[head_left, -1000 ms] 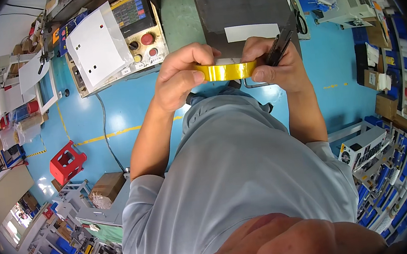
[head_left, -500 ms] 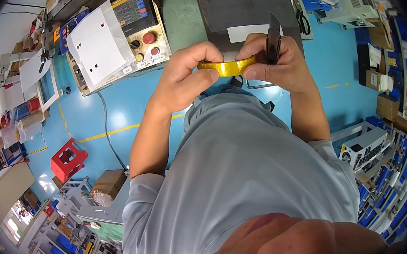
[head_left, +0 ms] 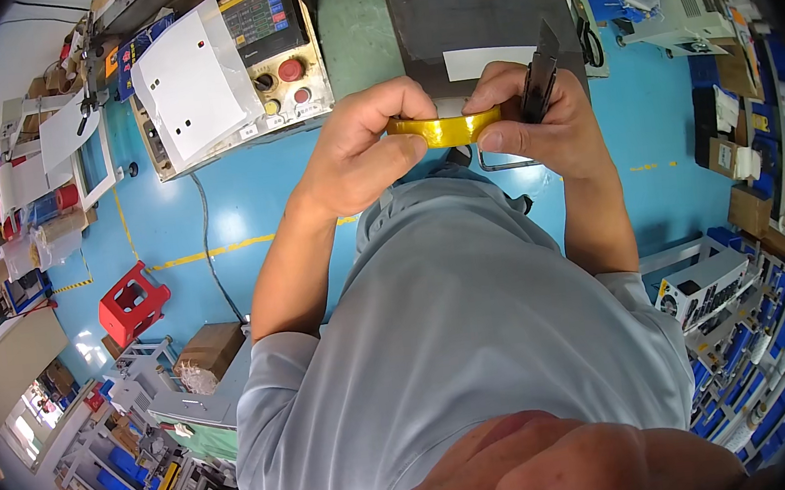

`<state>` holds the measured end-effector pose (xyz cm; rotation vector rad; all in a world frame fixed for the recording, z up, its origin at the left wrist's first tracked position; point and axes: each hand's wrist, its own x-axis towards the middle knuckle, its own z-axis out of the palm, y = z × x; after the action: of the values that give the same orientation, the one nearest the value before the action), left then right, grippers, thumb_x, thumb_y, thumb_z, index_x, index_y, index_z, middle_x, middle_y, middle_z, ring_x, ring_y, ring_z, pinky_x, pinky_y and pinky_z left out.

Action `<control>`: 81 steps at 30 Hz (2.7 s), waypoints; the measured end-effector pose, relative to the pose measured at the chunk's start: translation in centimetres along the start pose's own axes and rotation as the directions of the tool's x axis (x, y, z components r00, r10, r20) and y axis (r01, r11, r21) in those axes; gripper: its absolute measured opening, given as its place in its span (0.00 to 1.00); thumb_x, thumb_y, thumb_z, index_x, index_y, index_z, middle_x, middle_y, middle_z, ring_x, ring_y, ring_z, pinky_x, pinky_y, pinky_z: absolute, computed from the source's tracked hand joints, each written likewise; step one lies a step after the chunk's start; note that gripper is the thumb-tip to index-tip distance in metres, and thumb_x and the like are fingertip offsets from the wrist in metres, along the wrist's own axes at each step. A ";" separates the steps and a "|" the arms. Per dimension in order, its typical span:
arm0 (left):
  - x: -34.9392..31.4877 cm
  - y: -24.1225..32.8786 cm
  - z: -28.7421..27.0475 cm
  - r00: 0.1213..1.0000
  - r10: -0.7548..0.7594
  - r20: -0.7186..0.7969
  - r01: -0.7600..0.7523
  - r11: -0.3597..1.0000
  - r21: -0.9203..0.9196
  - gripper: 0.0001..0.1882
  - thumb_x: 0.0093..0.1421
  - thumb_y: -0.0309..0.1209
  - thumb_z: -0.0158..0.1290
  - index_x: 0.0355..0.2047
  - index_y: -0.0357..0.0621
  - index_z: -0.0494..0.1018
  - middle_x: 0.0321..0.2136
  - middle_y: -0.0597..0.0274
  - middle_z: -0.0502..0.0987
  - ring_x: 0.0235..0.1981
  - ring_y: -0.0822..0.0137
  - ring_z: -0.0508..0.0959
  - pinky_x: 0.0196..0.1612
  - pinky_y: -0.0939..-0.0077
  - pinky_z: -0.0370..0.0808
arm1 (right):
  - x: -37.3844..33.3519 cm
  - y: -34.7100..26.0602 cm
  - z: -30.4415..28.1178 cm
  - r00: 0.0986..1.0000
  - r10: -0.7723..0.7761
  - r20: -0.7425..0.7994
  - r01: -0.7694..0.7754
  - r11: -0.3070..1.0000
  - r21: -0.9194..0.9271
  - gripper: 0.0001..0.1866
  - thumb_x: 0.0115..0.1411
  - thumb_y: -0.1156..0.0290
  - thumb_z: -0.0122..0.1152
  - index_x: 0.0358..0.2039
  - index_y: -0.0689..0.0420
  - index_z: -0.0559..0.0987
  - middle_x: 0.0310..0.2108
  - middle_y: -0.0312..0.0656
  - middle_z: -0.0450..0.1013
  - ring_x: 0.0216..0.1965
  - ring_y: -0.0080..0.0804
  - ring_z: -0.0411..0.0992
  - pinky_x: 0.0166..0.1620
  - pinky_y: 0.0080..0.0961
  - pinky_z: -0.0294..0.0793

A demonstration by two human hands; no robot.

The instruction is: Applying yellow tape and clear protective film to a machine component on a production floor.

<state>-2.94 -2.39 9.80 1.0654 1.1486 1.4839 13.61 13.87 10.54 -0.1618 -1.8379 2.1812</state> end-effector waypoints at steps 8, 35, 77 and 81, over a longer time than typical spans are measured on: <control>0.0 0.0 0.5 0.998 0.046 -0.048 -0.042 0.996 0.078 0.03 0.51 0.23 0.50 0.28 0.38 0.69 0.21 0.71 0.66 0.23 0.79 0.63 0.26 0.81 0.60 | -0.1 -0.1 -0.1 0.999 0.034 0.010 -0.034 0.999 -0.008 0.13 0.52 0.75 0.70 0.37 0.66 0.79 0.29 0.34 0.74 0.25 0.10 0.64 0.26 0.10 0.60; 0.5 0.1 0.6 0.986 0.165 0.007 -0.161 0.949 0.271 0.05 0.50 0.24 0.50 0.28 0.36 0.69 0.22 0.62 0.68 0.26 0.69 0.67 0.34 0.74 0.67 | 0.1 -0.6 -0.2 0.999 -0.042 0.031 0.048 0.971 -0.234 0.16 0.48 0.73 0.72 0.37 0.64 0.80 0.25 0.33 0.68 0.25 0.16 0.63 0.27 0.16 0.59; 0.0 0.3 0.2 0.993 0.113 0.024 -0.113 0.993 0.041 0.07 0.50 0.22 0.46 0.31 0.35 0.69 0.26 0.64 0.68 0.27 0.73 0.65 0.33 0.78 0.64 | 0.8 0.2 -0.5 0.996 -0.075 0.048 0.075 0.997 0.015 0.14 0.52 0.75 0.69 0.39 0.65 0.78 0.34 0.38 0.70 0.31 0.19 0.68 0.31 0.14 0.66; 0.1 -0.2 0.2 0.976 0.218 -0.008 -0.218 0.975 -0.033 0.07 0.50 0.23 0.46 0.31 0.35 0.68 0.26 0.64 0.68 0.28 0.71 0.65 0.37 0.76 0.64 | 1.0 1.1 -1.3 0.991 -0.133 0.025 0.130 0.986 0.101 0.13 0.53 0.78 0.67 0.39 0.65 0.78 0.36 0.38 0.71 0.32 0.18 0.69 0.34 0.14 0.68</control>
<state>-2.73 -2.19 9.62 1.1958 1.0313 1.6706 12.82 15.22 9.30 0.0148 -1.7003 2.1892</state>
